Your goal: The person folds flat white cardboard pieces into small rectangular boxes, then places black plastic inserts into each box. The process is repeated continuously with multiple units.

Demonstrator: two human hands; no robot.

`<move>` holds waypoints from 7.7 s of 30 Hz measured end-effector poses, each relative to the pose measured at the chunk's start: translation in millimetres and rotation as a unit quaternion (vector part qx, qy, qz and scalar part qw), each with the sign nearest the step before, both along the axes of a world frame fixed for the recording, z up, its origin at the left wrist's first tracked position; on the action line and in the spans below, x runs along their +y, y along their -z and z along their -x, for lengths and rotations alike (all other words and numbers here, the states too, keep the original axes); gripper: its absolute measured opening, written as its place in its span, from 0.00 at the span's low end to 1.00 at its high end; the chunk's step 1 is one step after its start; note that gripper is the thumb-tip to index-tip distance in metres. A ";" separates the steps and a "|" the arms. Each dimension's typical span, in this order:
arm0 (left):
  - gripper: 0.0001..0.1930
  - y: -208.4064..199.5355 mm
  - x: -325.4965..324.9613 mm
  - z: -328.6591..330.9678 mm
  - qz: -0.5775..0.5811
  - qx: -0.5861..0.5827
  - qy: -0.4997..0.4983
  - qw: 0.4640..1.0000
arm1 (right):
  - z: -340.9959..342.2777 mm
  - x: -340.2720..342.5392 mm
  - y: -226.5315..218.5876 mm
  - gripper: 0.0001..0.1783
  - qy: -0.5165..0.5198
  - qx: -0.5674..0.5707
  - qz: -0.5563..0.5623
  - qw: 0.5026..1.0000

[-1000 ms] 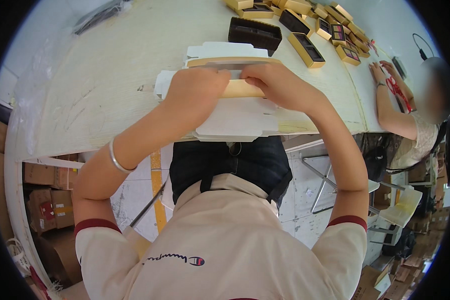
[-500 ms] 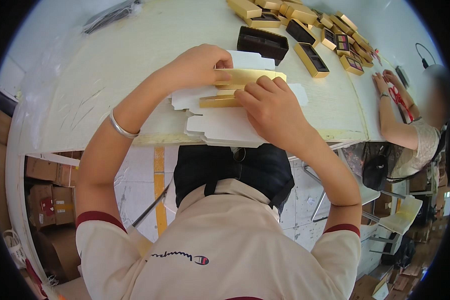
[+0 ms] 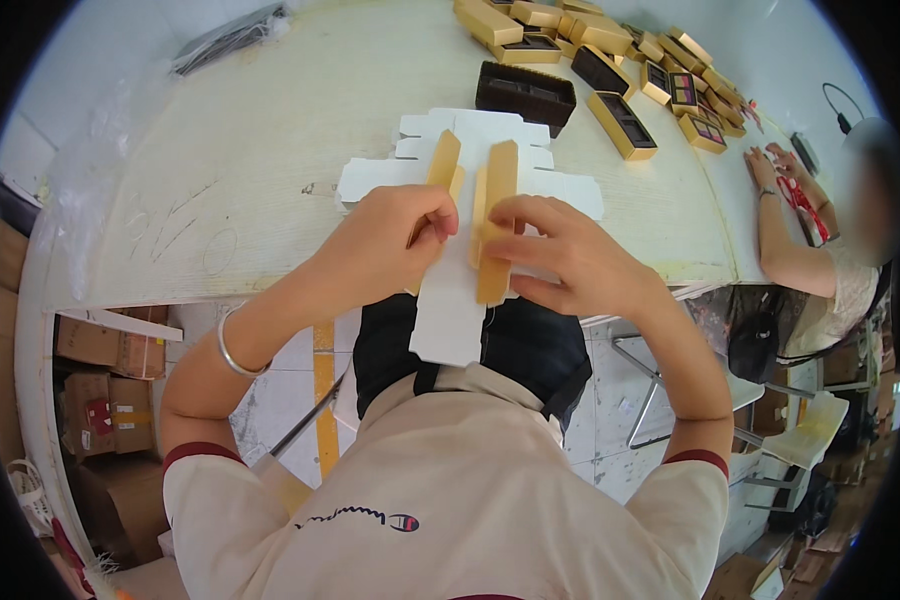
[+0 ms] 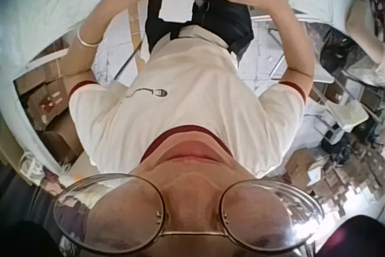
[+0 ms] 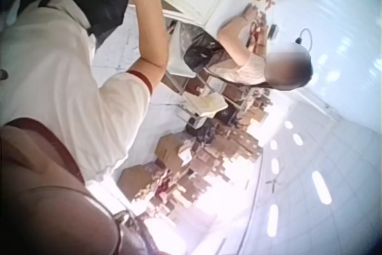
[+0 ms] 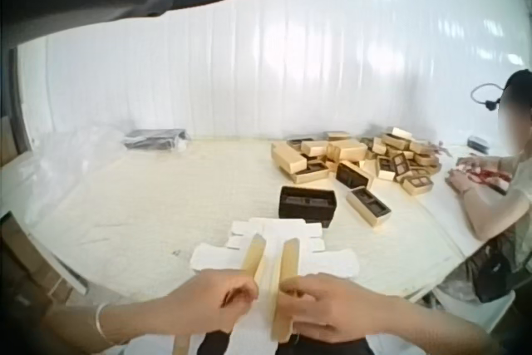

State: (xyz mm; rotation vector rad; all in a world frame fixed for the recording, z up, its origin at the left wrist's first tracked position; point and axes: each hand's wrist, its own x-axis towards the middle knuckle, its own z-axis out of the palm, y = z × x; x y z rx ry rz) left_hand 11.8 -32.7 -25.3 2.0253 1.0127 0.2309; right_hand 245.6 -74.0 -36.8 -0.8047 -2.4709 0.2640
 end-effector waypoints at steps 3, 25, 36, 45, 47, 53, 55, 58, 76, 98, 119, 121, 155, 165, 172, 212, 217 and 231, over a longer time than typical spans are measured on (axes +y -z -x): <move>0.13 -4.4 -3.6 15.6 0.057 -0.167 0.090 0.980 | -8.8 1.8 6.4 0.16 -0.018 0.085 0.043 0.995; 0.08 29.5 -22.6 -9.2 -0.279 -0.162 0.051 0.945 | 15.7 -5.5 -13.6 0.31 0.055 0.099 0.300 0.947; 0.06 31.0 -22.5 -4.6 -0.206 -0.208 0.038 0.955 | 13.4 -42.2 24.1 0.35 0.048 0.053 -0.142 0.987; 0.13 20.7 -26.4 -9.2 -0.073 -0.253 -0.016 0.965 | 38.2 -25.4 25.7 0.15 0.176 0.220 -0.093 0.955; 0.15 26.8 -25.9 -13.4 -0.078 -0.327 -0.025 0.942 | 40.5 -28.0 24.7 0.15 0.196 0.195 -0.103 0.955; 0.08 34.3 -28.5 -13.6 -0.243 -0.262 0.000 0.934 | 36.6 -29.7 26.6 0.14 0.182 0.068 -0.213 0.958; 0.06 32.1 -41.0 -10.5 -0.238 -0.223 -0.017 0.945 | 35.0 -28.1 27.3 0.12 0.156 0.053 -0.169 0.972; 0.05 35.3 -37.0 -11.8 -0.283 -0.179 -0.012 0.942 | 33.9 -25.5 21.4 0.08 0.157 0.011 -0.091 0.983; 0.17 -49.5 -1.1 20.6 -0.308 -0.110 0.179 0.928 | -1.4 -30.6 -46.9 0.27 0.151 0.013 -0.139 0.979; 0.20 5.3 1.3 9.9 -0.305 -0.069 0.146 0.938 | -15.8 -20.9 -3.0 0.18 0.040 0.021 0.014 0.999; 0.05 12.8 -25.1 -1.9 -0.086 -0.154 -0.017 0.984 | 5.8 -60.2 0.9 0.32 0.076 0.001 -0.008 0.997; 0.05 13.5 -22.3 -5.0 -0.128 -0.153 0.014 0.980 | 12.6 -61.5 14.4 0.27 0.075 0.005 -0.068 0.995; 0.14 18.5 -8.1 0.9 -0.273 -0.084 0.048 0.957 | 0.9 27.1 -11.4 0.15 0.011 0.075 0.149 0.986; 0.17 26.7 -26.9 -15.4 -0.460 -0.020 -0.038 0.887 | 21.2 87.0 -33.4 0.19 0.199 -0.260 0.184 0.927; 0.25 32.6 -30.0 -10.4 -0.419 -0.040 -0.131 0.898 | 20.5 103.2 -16.1 0.22 0.196 -0.249 0.179 0.931; 0.37 18.0 18.3 3.4 -0.145 -0.185 0.023 0.972 | -13.4 63.1 -61.9 0.15 0.196 -0.010 0.526 0.828; 0.34 19.1 20.9 4.1 -0.206 -0.147 0.054 0.966 | -24.0 46.5 -67.4 0.22 0.208 0.035 0.425 0.880; 0.42 8.8 15.6 2.2 -0.026 -0.175 0.029 0.984 | -34.0 -6.6 -35.1 0.31 0.123 -0.034 0.019 0.992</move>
